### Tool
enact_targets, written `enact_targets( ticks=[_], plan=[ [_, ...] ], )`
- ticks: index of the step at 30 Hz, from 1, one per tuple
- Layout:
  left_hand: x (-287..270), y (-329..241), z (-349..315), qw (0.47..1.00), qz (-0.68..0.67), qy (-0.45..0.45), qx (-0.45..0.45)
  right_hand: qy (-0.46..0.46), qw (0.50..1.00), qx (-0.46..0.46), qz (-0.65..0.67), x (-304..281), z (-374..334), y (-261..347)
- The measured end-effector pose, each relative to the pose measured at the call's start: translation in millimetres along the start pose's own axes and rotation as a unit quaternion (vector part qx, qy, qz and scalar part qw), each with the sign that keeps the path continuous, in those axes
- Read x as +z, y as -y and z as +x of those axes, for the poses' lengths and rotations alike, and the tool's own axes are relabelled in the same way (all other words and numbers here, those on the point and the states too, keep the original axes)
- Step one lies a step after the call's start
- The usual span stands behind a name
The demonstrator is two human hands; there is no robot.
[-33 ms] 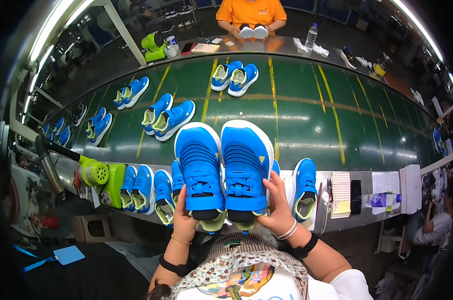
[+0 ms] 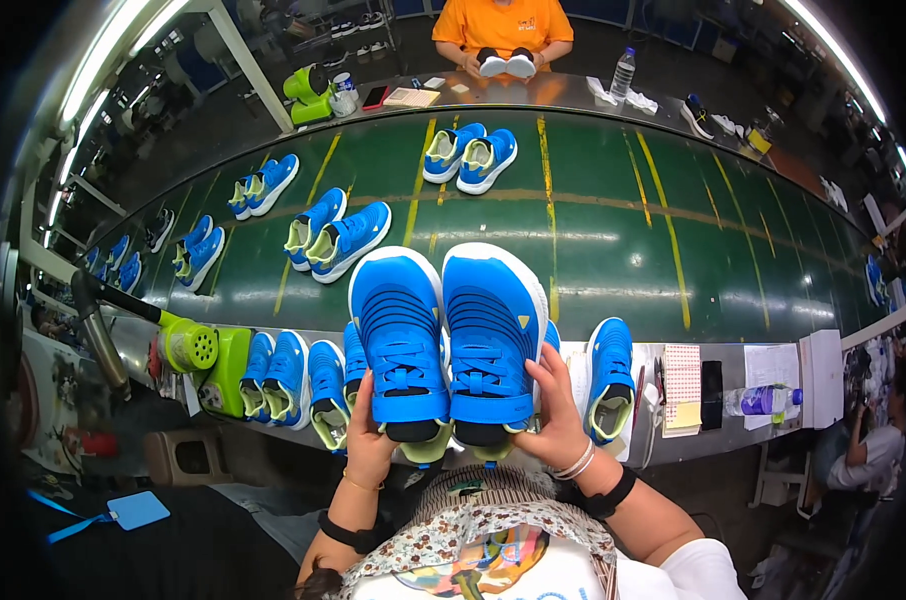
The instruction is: Inspect and sort blue and yellow sneakers on an assembly line and place them on a rack.
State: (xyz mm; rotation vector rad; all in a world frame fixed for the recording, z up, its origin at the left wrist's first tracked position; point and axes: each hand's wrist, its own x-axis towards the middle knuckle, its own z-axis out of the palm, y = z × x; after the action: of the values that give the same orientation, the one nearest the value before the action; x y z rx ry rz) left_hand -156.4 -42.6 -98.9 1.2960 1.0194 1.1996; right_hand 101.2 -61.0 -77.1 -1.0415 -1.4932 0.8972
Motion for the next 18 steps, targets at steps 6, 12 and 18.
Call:
enact_targets(
  ticks=[6, 12, 18],
  plan=[
    [-9.1, -5.5, 0.1, 0.991, 0.107, -0.004, 0.083, 0.001, 0.999, 0.000, -0.040, 7.1, -0.6, 6.1],
    [-20.3, -11.1, -1.5, 0.982, 0.177, -0.025, 0.056, 0.022, 0.998, 0.032, -0.053, 16.5, 2.5, 0.9],
    [-35.8, 4.1, 12.6, 0.965, 0.198, 0.010, -0.173, 0.045, 0.923, 0.353, 0.144, 44.1, 9.2, -18.9]
  ],
)
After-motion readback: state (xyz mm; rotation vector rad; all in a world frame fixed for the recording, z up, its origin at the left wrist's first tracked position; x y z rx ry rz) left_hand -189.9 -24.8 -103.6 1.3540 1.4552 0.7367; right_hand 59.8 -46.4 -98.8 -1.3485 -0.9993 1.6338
